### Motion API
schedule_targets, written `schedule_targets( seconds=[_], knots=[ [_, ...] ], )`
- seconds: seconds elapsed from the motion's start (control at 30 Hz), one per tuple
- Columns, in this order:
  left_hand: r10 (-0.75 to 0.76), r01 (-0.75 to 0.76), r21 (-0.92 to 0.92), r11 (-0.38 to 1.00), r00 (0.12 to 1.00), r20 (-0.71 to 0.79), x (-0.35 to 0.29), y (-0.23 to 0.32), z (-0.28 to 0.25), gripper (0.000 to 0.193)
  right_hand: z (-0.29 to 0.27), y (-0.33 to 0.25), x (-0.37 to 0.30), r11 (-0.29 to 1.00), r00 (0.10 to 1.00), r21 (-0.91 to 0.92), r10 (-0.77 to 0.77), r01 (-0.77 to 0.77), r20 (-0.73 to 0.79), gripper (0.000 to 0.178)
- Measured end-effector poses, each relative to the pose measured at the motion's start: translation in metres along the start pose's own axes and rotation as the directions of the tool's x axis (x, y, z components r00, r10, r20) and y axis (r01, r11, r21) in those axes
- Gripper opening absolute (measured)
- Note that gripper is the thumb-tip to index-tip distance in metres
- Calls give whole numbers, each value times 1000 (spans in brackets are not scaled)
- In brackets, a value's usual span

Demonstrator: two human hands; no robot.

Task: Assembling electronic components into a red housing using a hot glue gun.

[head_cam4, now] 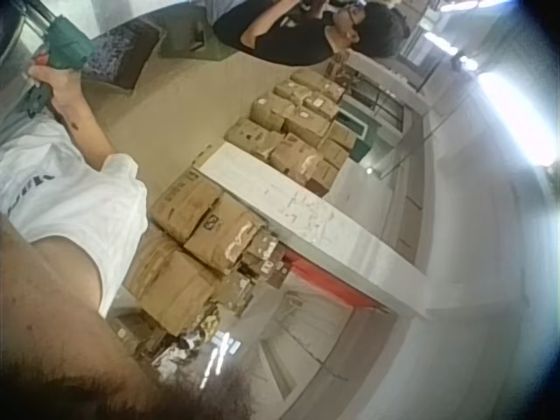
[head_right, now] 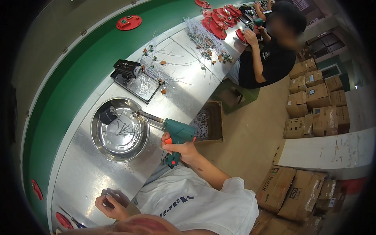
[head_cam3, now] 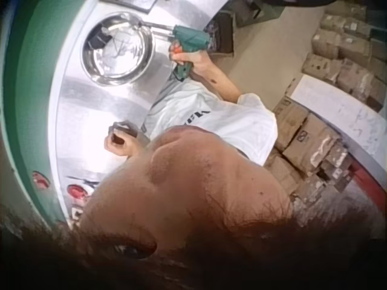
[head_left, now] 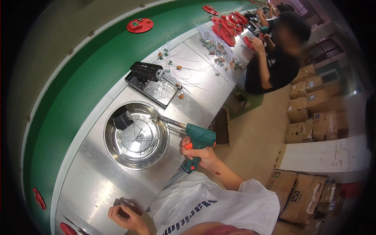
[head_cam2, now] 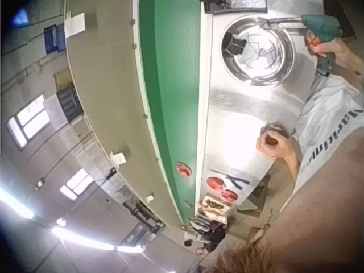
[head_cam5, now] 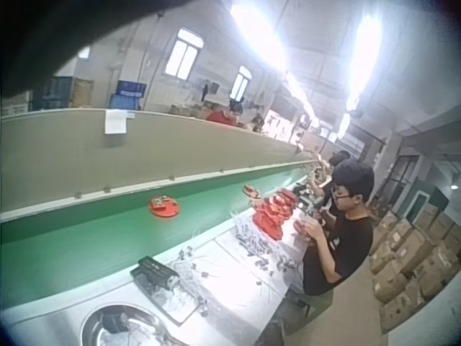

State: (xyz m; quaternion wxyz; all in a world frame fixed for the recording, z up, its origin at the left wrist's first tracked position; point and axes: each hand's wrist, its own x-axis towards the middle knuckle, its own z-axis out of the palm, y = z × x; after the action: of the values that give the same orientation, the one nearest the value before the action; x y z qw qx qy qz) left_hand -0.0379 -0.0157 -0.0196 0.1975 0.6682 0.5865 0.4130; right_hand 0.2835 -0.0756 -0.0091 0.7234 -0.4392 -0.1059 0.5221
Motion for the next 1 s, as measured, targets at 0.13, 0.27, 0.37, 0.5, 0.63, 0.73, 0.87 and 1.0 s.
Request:
schedule_targets(
  seconds=[0.13, 0.27, 0.37, 0.5, 0.63, 0.73, 0.87, 1.0],
  knots=[
    [-52, 51, -34, 998, 998, -21, 0, 5, 1, 7, -1, 0, 2, 1000, 1000, -11, 18, -18, 11, 28],
    [-8, 8, 6, 1000, 1000, -5, 1, -2, 0, 9, -1, 1, 2, 1000, 1000, 10, 12, -11, -5, 30],
    [16, -16, -21, 1000, 1000, -4, -1, -6, -1, 9, -4, 3, 3, 1000, 1000, 24, 4, -4, 5, 31],
    [-7, 6, -43, 999, 1000, -20, -2, -3, -1, 9, -7, 5, 1, 1000, 1000, 23, 6, -6, 14, 31],
    [-11, 12, -104, 994, 1000, 9, -3, -7, -2, 9, -8, 4, -2, 999, 1000, 33, 6, -6, 8, 31],
    [0, 1, -123, 992, 1000, 9, -3, -5, 1, 10, -9, 2, -3, 999, 1000, 36, 12, -11, -6, 31],
    [-56, 53, -130, 990, 998, -21, 0, -1, 1, 12, -3, 0, 2, 1000, 999, -3, 25, -26, -33, 34],
    [-54, 50, -200, 978, 998, -17, -1, -9, -2, 8, 2, 0, 1, 991, 997, -118, 51, -57, -58, 30]
  ],
)
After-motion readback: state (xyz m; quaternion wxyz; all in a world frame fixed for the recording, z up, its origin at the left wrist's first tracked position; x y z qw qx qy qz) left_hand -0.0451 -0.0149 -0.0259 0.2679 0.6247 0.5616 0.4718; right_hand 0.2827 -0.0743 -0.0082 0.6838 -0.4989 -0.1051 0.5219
